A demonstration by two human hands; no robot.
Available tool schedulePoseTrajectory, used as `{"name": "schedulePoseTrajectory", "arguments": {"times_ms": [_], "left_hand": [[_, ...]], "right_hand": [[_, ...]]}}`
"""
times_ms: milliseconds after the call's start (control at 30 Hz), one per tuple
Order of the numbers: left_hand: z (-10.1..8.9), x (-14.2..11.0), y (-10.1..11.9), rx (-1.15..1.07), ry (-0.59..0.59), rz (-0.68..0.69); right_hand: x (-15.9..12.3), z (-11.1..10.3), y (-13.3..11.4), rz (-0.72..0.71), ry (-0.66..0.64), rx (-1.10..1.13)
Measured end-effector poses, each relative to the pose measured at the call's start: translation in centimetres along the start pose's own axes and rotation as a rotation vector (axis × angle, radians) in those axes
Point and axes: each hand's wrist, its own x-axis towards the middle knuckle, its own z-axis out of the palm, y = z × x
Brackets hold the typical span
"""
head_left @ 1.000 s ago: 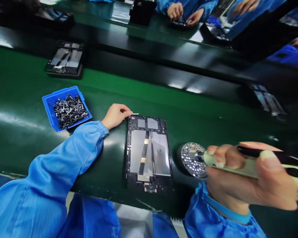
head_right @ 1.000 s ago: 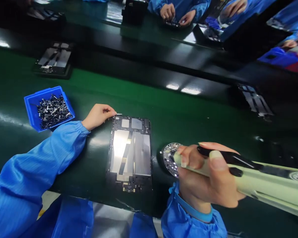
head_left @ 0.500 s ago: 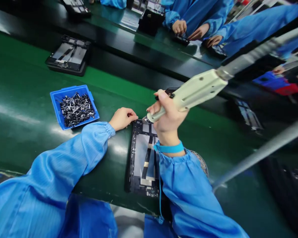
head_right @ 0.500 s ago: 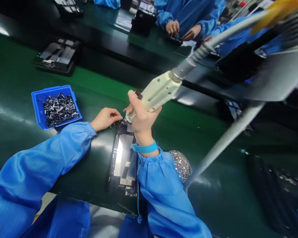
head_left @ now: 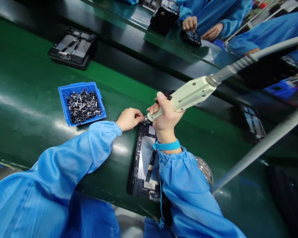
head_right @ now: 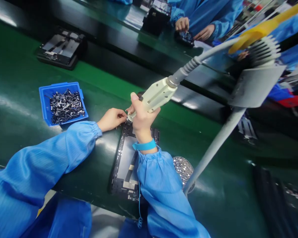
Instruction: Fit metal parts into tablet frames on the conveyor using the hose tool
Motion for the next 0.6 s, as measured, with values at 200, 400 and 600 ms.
{"name": "schedulePoseTrajectory", "arguments": {"times_ms": [200, 400, 600], "left_hand": [[-0.1, -0.3, 0.0, 0.016, 0.003, 0.013], [-0.6, 0.2, 0.0, 0.058, -0.003, -0.019], [-1.8, -1.9, 1.0, 0.236, 0.106, 0.14]], "right_hand": [[-0.3, 0.1, 0.3, 0.004, 0.012, 0.028], [-0.3, 0.2, -1.7, -0.017, 0.054, 0.142], [-2.7, -4.5, -7.3, 0.052, -0.034, 0.225]]}}
